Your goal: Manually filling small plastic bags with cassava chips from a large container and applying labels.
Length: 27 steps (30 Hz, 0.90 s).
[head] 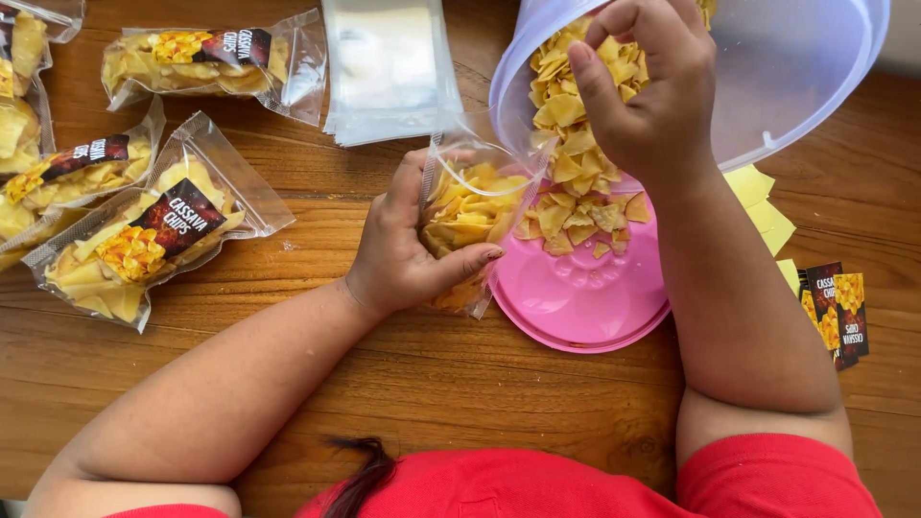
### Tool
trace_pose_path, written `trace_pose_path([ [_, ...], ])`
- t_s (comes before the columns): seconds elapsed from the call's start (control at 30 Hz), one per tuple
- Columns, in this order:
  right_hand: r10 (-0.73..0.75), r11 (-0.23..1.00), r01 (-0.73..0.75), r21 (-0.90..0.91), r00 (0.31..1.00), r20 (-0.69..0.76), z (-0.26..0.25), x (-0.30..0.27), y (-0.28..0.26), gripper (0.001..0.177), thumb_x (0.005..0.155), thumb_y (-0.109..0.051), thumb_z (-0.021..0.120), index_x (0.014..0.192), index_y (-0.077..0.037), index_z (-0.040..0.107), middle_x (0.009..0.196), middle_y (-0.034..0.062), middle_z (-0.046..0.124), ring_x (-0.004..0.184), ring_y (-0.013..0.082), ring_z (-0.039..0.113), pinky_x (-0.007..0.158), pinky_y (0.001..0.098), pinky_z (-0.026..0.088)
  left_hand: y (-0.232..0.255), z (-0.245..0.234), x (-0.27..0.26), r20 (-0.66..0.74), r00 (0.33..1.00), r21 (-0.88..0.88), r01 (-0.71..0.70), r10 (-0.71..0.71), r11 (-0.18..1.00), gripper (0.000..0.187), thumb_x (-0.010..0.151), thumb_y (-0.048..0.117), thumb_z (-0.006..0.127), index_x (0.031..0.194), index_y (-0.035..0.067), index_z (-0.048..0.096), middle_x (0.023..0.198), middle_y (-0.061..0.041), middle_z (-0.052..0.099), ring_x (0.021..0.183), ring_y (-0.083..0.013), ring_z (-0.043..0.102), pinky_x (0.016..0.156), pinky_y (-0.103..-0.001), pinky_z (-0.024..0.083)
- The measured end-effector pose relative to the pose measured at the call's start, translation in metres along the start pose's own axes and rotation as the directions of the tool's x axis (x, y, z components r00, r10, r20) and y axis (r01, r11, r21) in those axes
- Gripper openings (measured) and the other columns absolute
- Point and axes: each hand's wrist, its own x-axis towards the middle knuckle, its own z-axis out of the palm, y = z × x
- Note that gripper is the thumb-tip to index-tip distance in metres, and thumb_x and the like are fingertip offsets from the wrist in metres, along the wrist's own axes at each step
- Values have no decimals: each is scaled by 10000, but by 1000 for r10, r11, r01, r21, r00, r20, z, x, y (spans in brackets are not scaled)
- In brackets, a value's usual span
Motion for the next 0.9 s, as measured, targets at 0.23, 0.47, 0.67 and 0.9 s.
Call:
trace_pose_path([
  [0.23, 64, 898, 41, -438, 973, 223, 15, -4, 33, 266, 930, -230, 619, 924, 28, 552, 1047, 233, 467, 955, 384, 408, 780, 474, 333, -6, 0, 7, 21, 994, 35, -111, 110, 993, 534, 734, 383, 655, 1143, 117, 438, 1333, -177, 349, 1276, -333, 372, 1068, -471, 349],
  [0.47, 119, 855, 41, -518, 955, 271, 30, -6, 70, 302, 959, -246, 517, 904, 51, 538, 914, 231, 525, 835, 383, 453, 696, 450, 330, -8, 0, 11, 55, 993, -98, -97, 103, 990, 510, 728, 359, 675, 1114, 102, 462, 1349, -197, 315, 1289, -333, 368, 1074, -430, 344],
  [0.67, -31, 723, 207, -659, 963, 268, 24, -23, 124, 281, 813, -244, 677, 711, -13, 555, 767, 137, 540, 757, 318, 496, 669, 386, 380, -9, 0, 11, 66, 993, -96, -91, 97, 991, 537, 729, 363, 677, 1140, 95, 456, 1345, -195, 321, 1292, -322, 366, 1079, -411, 331],
  [0.9, 135, 699, 169, -695, 923, 360, -25, -24, 123, 243, 830, -254, 676, 798, -31, 584, 786, 119, 564, 748, 312, 518, 615, 381, 398, -9, -1, 9, 65, 991, -109, -110, 117, 988, 545, 744, 353, 666, 1155, 73, 444, 1337, -164, 350, 1298, -306, 353, 1093, -414, 318],
])
